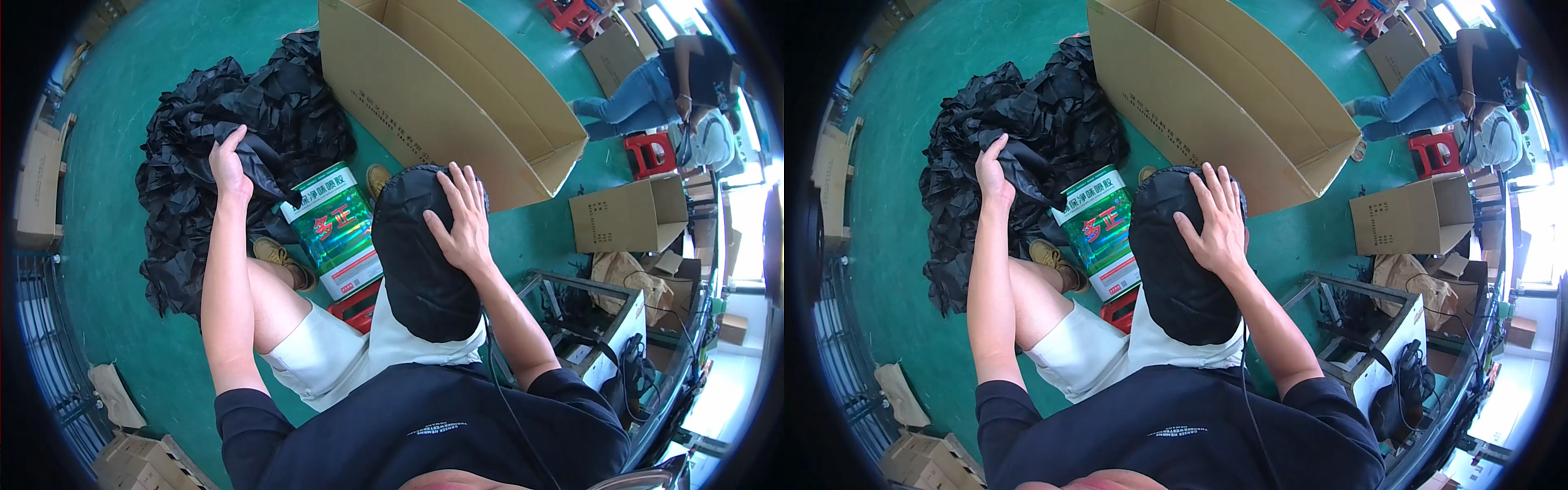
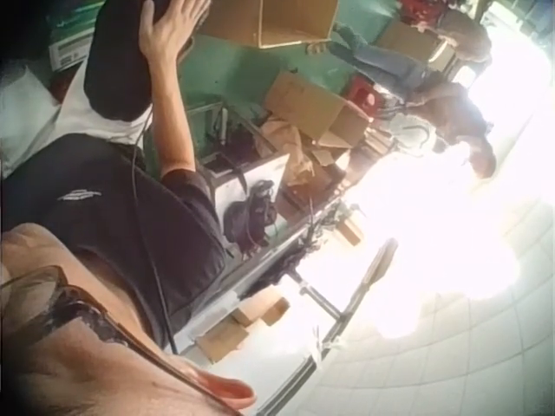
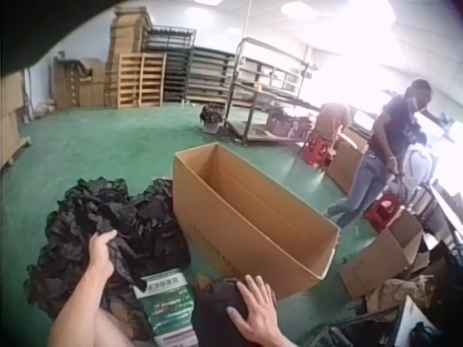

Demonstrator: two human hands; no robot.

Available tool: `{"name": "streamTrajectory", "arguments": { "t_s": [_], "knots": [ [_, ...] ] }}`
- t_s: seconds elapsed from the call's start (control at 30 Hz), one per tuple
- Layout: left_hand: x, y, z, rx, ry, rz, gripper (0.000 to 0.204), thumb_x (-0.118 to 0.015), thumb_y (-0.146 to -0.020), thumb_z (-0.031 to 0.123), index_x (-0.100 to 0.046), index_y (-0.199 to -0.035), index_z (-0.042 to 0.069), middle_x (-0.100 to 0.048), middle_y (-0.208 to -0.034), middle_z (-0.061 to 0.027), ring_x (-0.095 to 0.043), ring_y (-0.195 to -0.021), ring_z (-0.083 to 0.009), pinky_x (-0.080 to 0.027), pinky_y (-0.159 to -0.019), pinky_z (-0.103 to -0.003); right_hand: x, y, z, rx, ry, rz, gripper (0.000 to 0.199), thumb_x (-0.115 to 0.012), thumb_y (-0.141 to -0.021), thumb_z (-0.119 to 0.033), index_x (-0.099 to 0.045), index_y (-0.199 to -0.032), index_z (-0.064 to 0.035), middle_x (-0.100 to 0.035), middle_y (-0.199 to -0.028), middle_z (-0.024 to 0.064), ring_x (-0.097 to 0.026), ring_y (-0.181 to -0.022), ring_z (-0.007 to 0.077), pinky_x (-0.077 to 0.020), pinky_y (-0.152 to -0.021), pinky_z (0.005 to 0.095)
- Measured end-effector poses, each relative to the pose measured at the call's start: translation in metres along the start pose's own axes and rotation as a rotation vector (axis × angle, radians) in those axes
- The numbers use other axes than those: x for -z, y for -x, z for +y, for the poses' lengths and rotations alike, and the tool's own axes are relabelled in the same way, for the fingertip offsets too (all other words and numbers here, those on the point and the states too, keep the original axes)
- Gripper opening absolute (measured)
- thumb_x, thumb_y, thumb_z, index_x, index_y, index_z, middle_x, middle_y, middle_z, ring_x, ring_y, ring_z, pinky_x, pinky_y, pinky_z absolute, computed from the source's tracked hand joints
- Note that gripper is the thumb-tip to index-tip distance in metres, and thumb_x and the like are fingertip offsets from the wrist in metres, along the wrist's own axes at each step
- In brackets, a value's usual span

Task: Inspecting and packing black fabric covers into a cardboard box.

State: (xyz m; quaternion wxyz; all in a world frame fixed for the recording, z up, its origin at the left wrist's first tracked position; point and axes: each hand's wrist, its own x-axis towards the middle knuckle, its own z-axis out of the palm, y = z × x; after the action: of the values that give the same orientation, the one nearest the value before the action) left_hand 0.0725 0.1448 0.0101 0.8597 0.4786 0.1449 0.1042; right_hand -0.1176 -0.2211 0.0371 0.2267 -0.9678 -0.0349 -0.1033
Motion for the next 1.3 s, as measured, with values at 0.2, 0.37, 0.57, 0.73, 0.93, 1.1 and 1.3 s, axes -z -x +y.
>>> {"name": "streamTrajectory", "arguments": {
  "t_s": [0.2,0.37,0.57,0.73,0.93,1.1,1.3],
  "knots": [
    [0.009,-0.005,-0.004,-0.024,-0.094,-0.050,0.017,-0.069,-0.086,0.001,-0.066,-0.102,0.002,-0.067,-0.099,-0.0051,-0.066,-0.090,-0.0178,-0.052,-0.086,-0.029,0.000,0.000,0.002,0.001,-0.010,0.005,0.065,-0.064,-0.092,-0.037,-0.049,-0.148,-0.0078,-0.032,-0.162,0.0170,-0.019,-0.154,0.0368,-0.0146,-0.125,0.0502],
    [0.000,0.001,0.002,-0.062,-0.012,-0.039,0.014,-0.071,-0.088,0.002,-0.068,-0.102,0.001,-0.069,-0.100,-0.0048,-0.066,-0.090,-0.0169,-0.051,-0.085,-0.029,0.000,-0.001,0.001,0.003,-0.005,0.006,0.065,-0.063,-0.093,-0.037,-0.049,-0.148,-0.0078,-0.032,-0.162,0.0168,-0.020,-0.154,0.0369,-0.0145,-0.125,0.0502],
    [-0.038,0.057,0.052,-0.267,-0.021,-0.252,0.018,-0.071,-0.093,0.010,-0.068,-0.108,0.000,-0.070,-0.106,-0.0071,-0.068,-0.095,-0.0202,-0.052,-0.089,-0.030,0.007,0.000,-0.004,0.022,-0.113,0.036,0.060,-0.069,-0.091,-0.030,-0.052,-0.143,-0.0059,-0.038,-0.158,0.0202,-0.024,-0.152,0.0384,-0.0163,-0.125,0.0508],
    [-0.089,0.178,0.070,-0.865,-0.431,-0.752,0.023,-0.076,-0.069,0.028,-0.064,-0.082,0.013,-0.062,-0.077,-0.0020,-0.060,-0.064,-0.0188,-0.045,-0.060,-0.033,0.030,0.003,-0.034,0.036,-1.023,-0.168,0.046,-0.061,-0.100,-0.031,-0.058,-0.134,0.0001,-0.054,-0.143,0.0156,-0.050,-0.135,0.0299,-0.0358,-0.115,0.0440],
    [-0.117,0.259,0.047,-1.524,-0.868,-1.249,0.026,-0.059,-0.052,0.026,-0.035,-0.059,0.017,-0.031,-0.059,0.0026,-0.041,-0.051,-0.0118,-0.028,-0.046,-0.026,0.038,0.022,-0.041,-0.194,-1.805,-0.412,0.072,-0.047,-0.102,-0.060,-0.048,-0.147,-0.0039,-0.057,-0.141,0.0123,-0.054,-0.127,0.0268,-0.0364,-0.114,0.0407],
    [-0.105,0.260,0.039,-1.671,-0.807,-1.107,0.022,-0.062,-0.064,0.015,-0.040,-0.062,0.017,-0.034,-0.063,0.0035,-0.042,-0.060,-0.0121,-0.032,-0.055,-0.025,0.041,0.028,-0.024,-0.261,-2.069,-0.321,0.075,-0.047,-0.101,-0.062,-0.046,-0.148,-0.0042,-0.057,-0.142,0.0126,-0.054,-0.128,0.0276,-0.0362,-0.115,0.0411],
    [-0.083,0.270,0.027,-1.638,-0.790,-1.238,0.024,-0.063,-0.067,0.014,-0.040,-0.063,0.016,-0.036,-0.063,0.0026,-0.045,-0.062,-0.0129,-0.036,-0.059,-0.026,0.041,0.026,-0.007,-0.317,-2.391,-0.209,0.078,-0.046,-0.100,-0.065,-0.044,-0.149,-0.0045,-0.056,-0.143,0.0129,-0.055,-0.128,0.0286,-0.0359,-0.115,0.0416]
  ]
}}
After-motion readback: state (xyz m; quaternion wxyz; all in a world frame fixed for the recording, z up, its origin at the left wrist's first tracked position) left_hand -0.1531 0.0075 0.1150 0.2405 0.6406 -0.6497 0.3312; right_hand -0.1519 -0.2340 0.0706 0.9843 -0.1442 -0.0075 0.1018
